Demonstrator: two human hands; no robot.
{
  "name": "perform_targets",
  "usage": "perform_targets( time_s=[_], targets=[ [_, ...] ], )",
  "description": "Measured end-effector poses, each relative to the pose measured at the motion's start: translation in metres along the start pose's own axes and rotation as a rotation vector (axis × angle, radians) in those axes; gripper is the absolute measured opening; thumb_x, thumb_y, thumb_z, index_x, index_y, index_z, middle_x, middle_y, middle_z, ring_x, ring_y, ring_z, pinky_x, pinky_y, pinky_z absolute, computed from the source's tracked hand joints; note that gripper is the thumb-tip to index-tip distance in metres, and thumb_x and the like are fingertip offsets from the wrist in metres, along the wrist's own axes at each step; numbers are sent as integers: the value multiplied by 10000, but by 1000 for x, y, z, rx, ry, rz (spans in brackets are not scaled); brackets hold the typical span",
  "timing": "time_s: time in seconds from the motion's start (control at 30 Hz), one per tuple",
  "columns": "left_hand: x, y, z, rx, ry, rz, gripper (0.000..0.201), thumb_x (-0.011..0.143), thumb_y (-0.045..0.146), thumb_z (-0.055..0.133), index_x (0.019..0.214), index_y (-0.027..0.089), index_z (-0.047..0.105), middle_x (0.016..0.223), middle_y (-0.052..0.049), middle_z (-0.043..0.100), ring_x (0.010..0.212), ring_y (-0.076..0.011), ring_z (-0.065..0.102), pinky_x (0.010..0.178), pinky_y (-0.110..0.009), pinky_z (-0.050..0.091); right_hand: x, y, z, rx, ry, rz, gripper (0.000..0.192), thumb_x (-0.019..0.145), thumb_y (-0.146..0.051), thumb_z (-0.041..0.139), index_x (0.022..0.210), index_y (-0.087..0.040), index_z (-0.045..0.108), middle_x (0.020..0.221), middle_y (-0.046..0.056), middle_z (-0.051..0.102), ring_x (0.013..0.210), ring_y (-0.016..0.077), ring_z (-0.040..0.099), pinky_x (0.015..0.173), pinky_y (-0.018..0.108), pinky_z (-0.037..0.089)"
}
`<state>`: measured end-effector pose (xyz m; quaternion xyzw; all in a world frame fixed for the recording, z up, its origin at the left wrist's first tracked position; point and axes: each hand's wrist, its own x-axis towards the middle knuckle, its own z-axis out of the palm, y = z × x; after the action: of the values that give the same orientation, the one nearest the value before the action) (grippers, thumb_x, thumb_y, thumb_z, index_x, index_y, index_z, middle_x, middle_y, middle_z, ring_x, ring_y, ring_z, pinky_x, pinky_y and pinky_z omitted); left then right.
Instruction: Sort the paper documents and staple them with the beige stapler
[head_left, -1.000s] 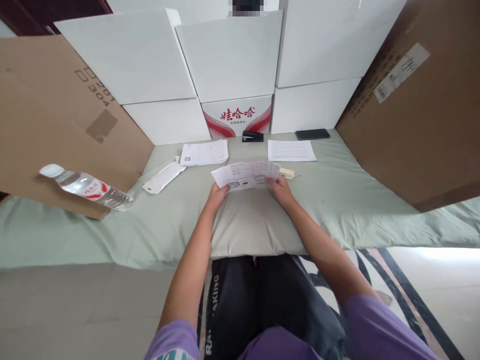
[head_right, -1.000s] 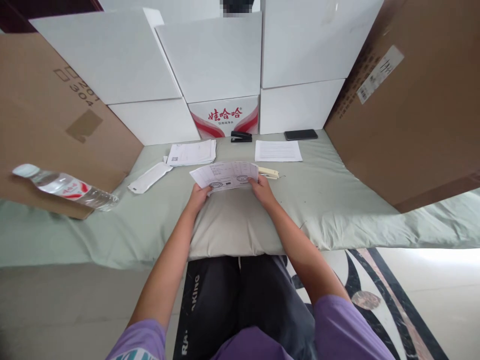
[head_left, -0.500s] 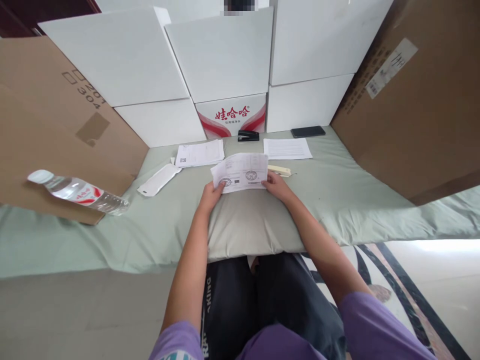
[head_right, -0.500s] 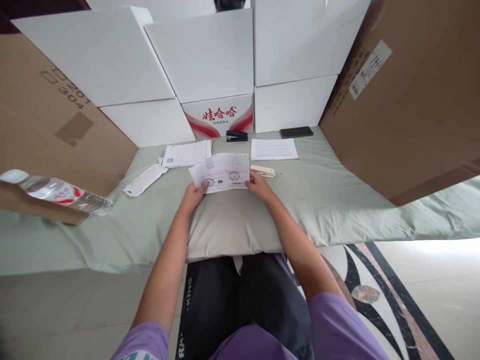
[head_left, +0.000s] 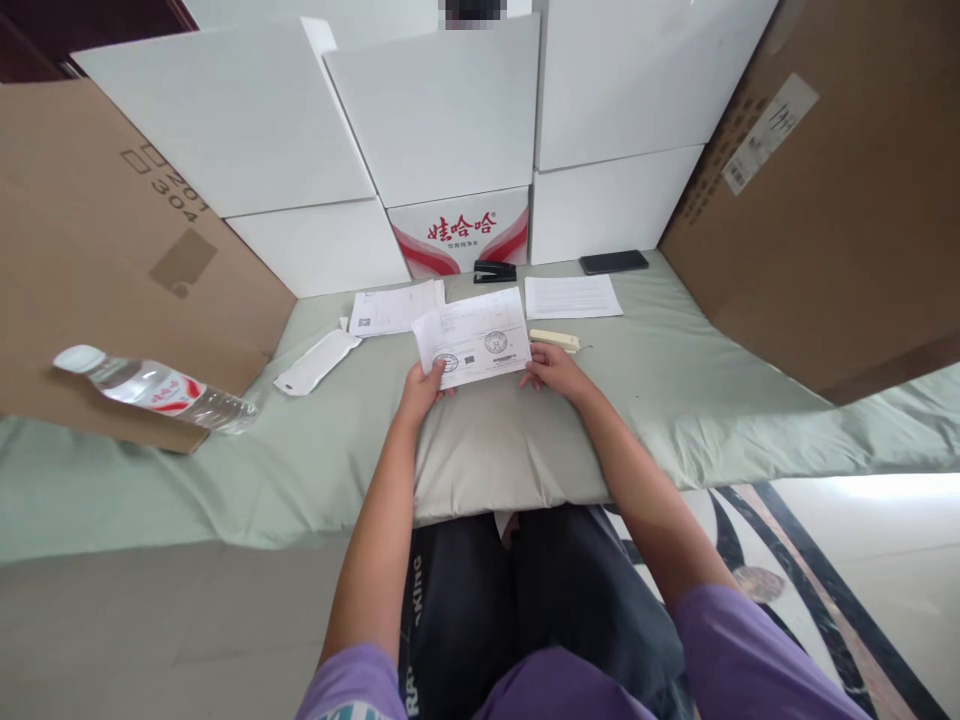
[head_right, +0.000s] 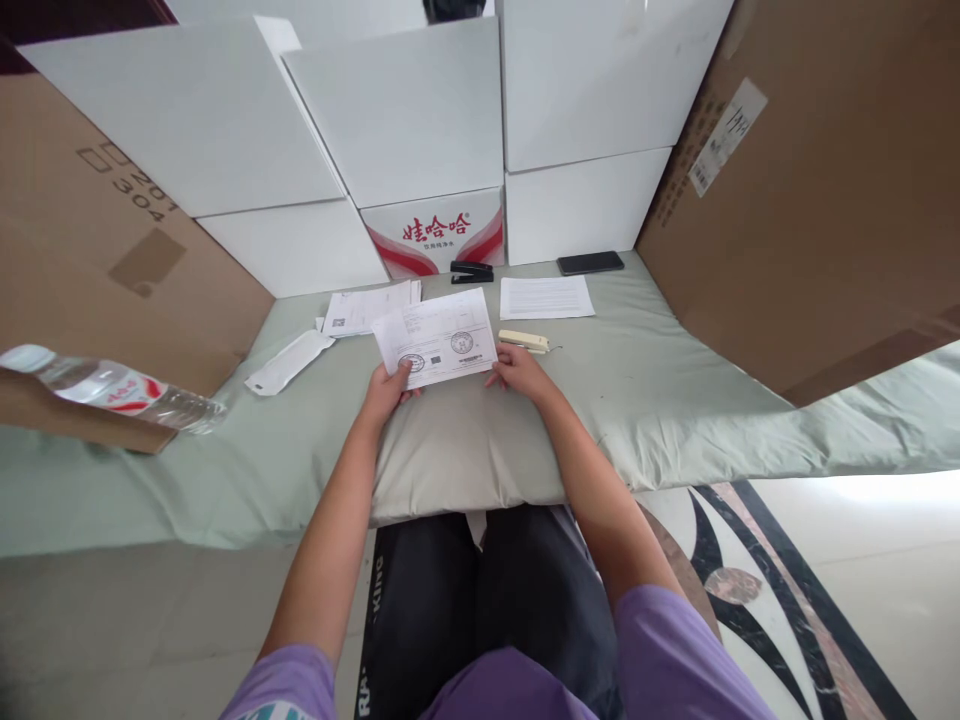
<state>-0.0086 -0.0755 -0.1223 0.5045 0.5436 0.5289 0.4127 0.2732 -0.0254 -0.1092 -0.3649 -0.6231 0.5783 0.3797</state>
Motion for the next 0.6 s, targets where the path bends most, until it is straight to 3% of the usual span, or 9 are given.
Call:
perform_targets(
  time_s=[0.13,0.27,0.33,0.43,0.53,0.6],
  targets=[
    [0,4,0,-80,-12,36,566,735,499,779,1142,142,614,1012,-138,762,668,-202,715,461,-241,426,0,-2,-3,10,152,-11,284,721,-237,602,993,-176,658,891,58,780,639,195,729,437,235,429],
    [2,7,-3,-129,-60,34,585,725,426,756,1220,152,607,1162,-159,739,820,-237,746,507,-243,467,-6,-11,-7,29,211,-39,295,710,-245,616,992,-181,678,907,59,778,655,198,725,497,260,456],
    [2,8,-4,-165,-71,30,535,725,411,745,1180,150,640,1127,-149,749,796,-226,740,508,-244,467,-8,-15,-8,28,204,-31,292,703,-255,641,981,-182,692,900,67,777,681,210,724,554,290,487],
    [1,11,-8,-215,-119,-15,430,711,380,748,1066,143,703,849,-94,756,616,-164,666,477,-236,426,-8,-17,-11,98,215,-11,323,690,-307,679,987,-185,712,925,67,782,808,250,737,679,344,546],
    [-3,16,-13,-242,-216,-138,366,680,334,750,988,136,742,649,-40,678,450,-106,516,415,-234,345,-10,-21,-18,285,257,-26,418,727,-476,654,1021,-184,712,999,84,787,957,310,734,785,418,575],
    [-5,19,-16,-262,-276,-217,357,642,295,742,958,129,751,639,-32,663,401,-85,447,384,-236,293,-13,-27,-26,367,191,-1,559,779,-626,566,1061,-166,711,1062,122,779,1010,340,726,819,459,579]
  ],
)
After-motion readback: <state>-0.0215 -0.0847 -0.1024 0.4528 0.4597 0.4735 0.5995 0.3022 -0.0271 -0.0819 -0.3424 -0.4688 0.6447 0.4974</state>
